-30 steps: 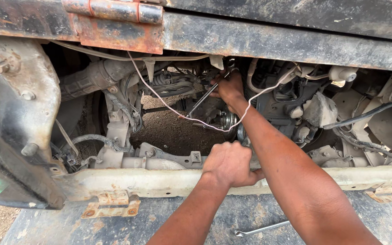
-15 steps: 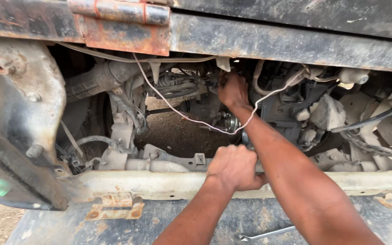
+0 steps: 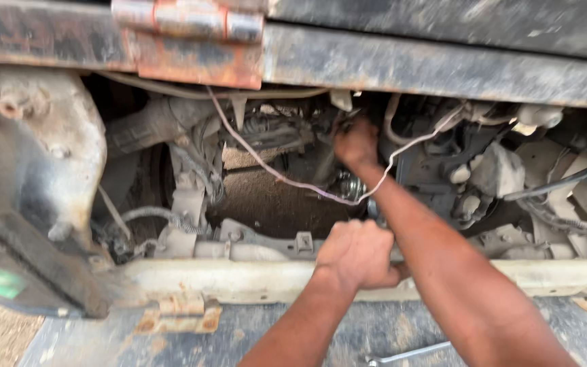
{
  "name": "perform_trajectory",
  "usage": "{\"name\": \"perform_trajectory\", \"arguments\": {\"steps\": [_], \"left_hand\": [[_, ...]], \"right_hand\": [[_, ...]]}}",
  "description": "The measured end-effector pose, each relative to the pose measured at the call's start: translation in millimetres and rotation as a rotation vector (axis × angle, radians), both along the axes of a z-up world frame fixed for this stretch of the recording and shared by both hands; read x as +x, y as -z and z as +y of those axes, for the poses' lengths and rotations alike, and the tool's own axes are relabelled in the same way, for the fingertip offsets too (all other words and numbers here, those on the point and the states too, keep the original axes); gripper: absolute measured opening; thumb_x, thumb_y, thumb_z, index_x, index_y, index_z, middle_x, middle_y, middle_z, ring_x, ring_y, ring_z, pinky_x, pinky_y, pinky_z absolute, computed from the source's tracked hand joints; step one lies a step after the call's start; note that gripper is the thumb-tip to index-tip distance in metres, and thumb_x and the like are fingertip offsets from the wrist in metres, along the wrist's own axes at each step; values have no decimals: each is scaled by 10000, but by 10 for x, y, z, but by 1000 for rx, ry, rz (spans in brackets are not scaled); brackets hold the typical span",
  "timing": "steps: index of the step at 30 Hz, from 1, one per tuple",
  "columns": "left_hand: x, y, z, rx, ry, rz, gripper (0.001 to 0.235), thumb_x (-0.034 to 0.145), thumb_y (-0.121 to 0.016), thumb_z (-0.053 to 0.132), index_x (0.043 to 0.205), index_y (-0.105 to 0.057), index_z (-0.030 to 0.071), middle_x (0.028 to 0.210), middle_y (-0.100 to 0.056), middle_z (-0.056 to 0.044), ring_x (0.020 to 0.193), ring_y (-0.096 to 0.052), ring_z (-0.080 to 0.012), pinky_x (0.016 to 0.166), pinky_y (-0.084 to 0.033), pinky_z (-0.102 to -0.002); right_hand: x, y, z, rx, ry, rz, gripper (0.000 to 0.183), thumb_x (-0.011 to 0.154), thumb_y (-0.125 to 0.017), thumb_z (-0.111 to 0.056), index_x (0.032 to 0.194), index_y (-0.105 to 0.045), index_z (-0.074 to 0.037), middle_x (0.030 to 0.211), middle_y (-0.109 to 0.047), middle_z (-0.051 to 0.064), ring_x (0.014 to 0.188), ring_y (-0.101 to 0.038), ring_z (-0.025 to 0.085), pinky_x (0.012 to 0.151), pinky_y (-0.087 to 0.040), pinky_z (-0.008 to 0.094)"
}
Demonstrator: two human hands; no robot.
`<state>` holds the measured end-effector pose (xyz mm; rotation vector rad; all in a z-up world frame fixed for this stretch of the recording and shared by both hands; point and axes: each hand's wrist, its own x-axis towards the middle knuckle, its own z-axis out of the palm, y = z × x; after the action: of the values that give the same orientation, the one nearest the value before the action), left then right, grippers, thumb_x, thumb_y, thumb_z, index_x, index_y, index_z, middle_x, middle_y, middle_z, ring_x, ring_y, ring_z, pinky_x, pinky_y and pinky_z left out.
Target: The person uses a wrench to tighten a bolt on a component beneath the rear of a pickup truck. The person reaches under the vehicle, positions the wrench, and turns it to secure the fastener.
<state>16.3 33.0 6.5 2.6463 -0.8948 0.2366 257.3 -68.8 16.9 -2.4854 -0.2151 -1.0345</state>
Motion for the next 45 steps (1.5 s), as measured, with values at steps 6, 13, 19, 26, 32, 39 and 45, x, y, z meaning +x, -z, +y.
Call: {"name": "perform_trajectory", "arguments": {"steps": [6,13,19,26,32,39,45], "left_hand": [[32,45,-25,3,4,-4,499,738,-718,550,869,-793,75,889,-761,-188,843,-750,-353,795,-603,-472],[-7,42,-23,-8,5,-15,634,819,-622,668,874,-794,60,899,-765,-194,865,-739,-366,821,-587,-488],[-60,3,-42,58,11,51,746,857,-528,752,842,-784,51,871,-769,-165,832,-759,-324,802,-603,-468],[-86,-31,-49,63,12,25,752,859,-528,755,811,-789,51,834,-757,-175,829,-745,-334,794,-597,-468],[-90,-31,-67,28,12,47,718,850,-553,721,849,-792,44,861,-757,-197,846,-747,-350,823,-595,-474],[-13,53,-67,36,10,36,642,824,-607,657,819,-793,43,834,-758,-189,845,-745,-346,812,-599,-470],[31,81,-96,1,3,39,650,830,-597,672,815,-786,51,803,-749,-187,796,-748,-351,787,-601,-473]], "right_hand": [[11,-23,32,211,-10,-102,348,833,-719,-242,1074,-685,7,1058,-703,297,996,-643,499,868,-502,556],[22,-128,40,-69,-12,-327,440,692,-777,-123,1074,-670,67,996,-694,343,903,-666,552,753,-530,630],[-84,-245,-82,334,-175,36,234,897,-600,-118,1084,-621,22,923,-696,303,819,-724,484,716,-563,570],[-335,-321,6,85,-92,-38,285,900,-645,-142,1103,-613,56,989,-676,339,930,-661,508,772,-536,537],[-424,-416,103,89,-69,249,319,932,-604,-212,1147,-623,23,1061,-701,325,1017,-675,496,882,-534,529],[5,-275,68,-89,1,224,308,971,-609,-248,1162,-677,-17,1183,-669,292,1126,-622,480,960,-515,534],[583,-179,26,-279,15,172,372,891,-654,-224,1198,-661,-15,1232,-663,252,1142,-632,429,987,-503,502]]}}
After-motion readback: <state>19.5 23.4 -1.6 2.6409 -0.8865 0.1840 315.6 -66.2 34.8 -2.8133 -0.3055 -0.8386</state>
